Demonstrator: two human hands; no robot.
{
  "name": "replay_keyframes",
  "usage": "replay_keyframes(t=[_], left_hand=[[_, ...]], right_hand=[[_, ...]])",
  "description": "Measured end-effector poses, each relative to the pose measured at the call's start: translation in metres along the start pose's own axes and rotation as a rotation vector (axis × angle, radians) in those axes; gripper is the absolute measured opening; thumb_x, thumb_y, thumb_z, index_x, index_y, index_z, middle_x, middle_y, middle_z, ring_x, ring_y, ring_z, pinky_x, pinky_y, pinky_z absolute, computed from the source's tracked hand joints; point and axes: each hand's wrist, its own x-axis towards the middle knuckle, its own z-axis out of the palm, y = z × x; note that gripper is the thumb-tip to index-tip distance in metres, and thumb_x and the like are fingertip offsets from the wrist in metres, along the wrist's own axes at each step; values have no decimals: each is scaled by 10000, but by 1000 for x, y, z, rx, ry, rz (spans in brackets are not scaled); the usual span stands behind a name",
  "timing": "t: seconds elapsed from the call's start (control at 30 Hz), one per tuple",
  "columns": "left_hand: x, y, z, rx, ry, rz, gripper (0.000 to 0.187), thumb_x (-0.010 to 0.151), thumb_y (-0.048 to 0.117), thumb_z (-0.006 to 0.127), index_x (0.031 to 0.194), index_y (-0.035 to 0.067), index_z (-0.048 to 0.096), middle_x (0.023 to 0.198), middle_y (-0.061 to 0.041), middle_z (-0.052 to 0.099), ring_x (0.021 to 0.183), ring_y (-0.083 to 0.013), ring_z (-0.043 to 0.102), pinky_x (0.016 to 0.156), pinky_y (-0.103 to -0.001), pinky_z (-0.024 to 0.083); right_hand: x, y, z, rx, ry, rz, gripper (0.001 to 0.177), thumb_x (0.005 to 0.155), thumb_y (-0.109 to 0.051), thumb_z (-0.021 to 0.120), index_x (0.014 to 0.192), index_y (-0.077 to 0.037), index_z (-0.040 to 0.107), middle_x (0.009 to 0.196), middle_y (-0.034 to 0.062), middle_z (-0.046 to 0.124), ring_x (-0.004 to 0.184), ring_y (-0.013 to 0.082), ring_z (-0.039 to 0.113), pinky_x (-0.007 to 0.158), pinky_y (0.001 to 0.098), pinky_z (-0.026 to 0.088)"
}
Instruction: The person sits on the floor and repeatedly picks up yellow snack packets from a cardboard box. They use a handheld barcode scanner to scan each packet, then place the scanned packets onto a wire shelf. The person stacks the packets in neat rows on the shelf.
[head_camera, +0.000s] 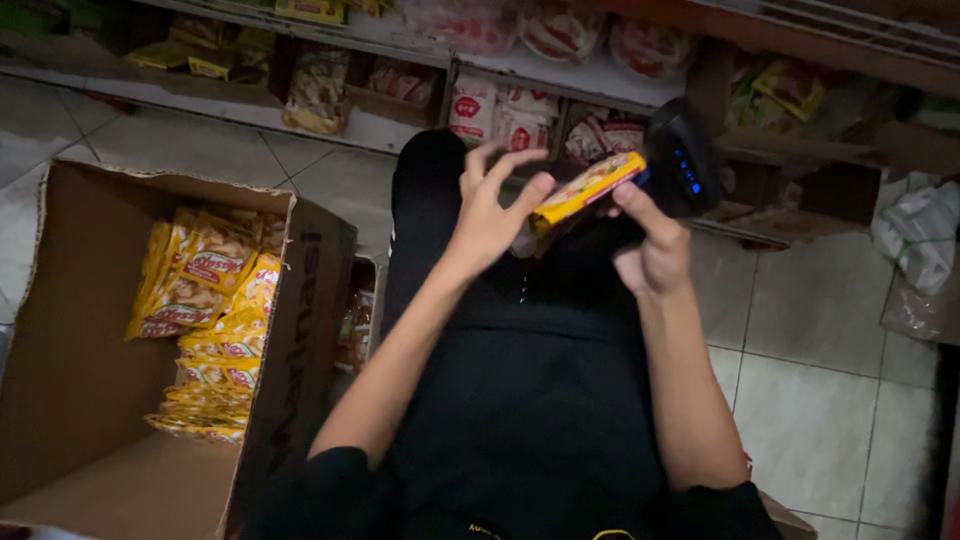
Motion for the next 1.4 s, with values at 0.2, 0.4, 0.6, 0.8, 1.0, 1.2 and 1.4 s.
replay_keyframes(t=[0.2, 0.4, 0.6, 0.8, 1.0, 1.2, 1.4], left_hand=[[-22, 38, -7, -309, -132, 206, 480, 1015, 264, 667, 1415, 33, 537, 1457, -135, 538, 1411, -267, 502, 1210, -387, 378], [2, 24, 15, -353, 100, 31, 308, 1076, 225, 619, 1289, 3, 624, 1136, -103, 739, 1048, -137, 698, 943, -298, 569], [23, 9, 12, -510, 272, -47, 405, 1105, 355, 568, 1299, 1, 608, 1184, -86, 722, 1080, -121, 661, 971, -301, 550], [29, 20, 6, -564, 265, -2, 409, 1150, 350, 547, 1351, -5, 584, 1259, -84, 699, 1158, -123, 618, 1053, -307, 520], [24, 31, 14, -900, 159, -210, 370, 1112, 264, 568, 1324, -39, 554, 1221, -105, 683, 1088, -136, 651, 976, -316, 555], [17, 26, 20, -723, 94, -400, 349, 1063, 237, 627, 1272, -36, 567, 1133, -128, 713, 1008, -162, 689, 883, -330, 586], [-1, 28, 20, 274, 173, -162, 446, 1002, 316, 715, 1353, 76, 579, 1166, -155, 673, 1054, -265, 659, 933, -365, 541]], right_hand=[[7, -13, 20, 100, -18, 42, 165, 1013, -61, 705, 1164, -3, 670, 1008, 49, 665, 929, 145, 634, 899, 291, 538], [0, -21, 36, -166, 68, -35, 246, 938, -11, 751, 1157, -49, 645, 966, 37, 665, 851, 160, 656, 821, 326, 580], [2, -10, 10, 131, 300, 87, 190, 936, -29, 719, 1105, -59, 637, 1130, 85, 712, 899, 171, 655, 800, 325, 576], [-16, 46, -16, 287, 302, 467, 179, 878, -60, 665, 1044, -98, 612, 1179, 131, 713, 1023, 218, 685, 836, 309, 558], [-4, 74, -29, 423, 170, 360, 311, 1017, -88, 661, 1318, -47, 595, 1280, 113, 633, 1169, 265, 617, 988, 421, 526], [-1, 65, -31, 451, 89, 333, 454, 1021, -212, 526, 1423, -1, 529, 1424, 187, 607, 1321, 333, 588, 1195, 513, 420], [-9, 67, -39, 401, 19, 419, 543, 988, -230, 546, 1451, 50, 499, 1449, 212, 580, 1336, 354, 573, 1195, 512, 413]])
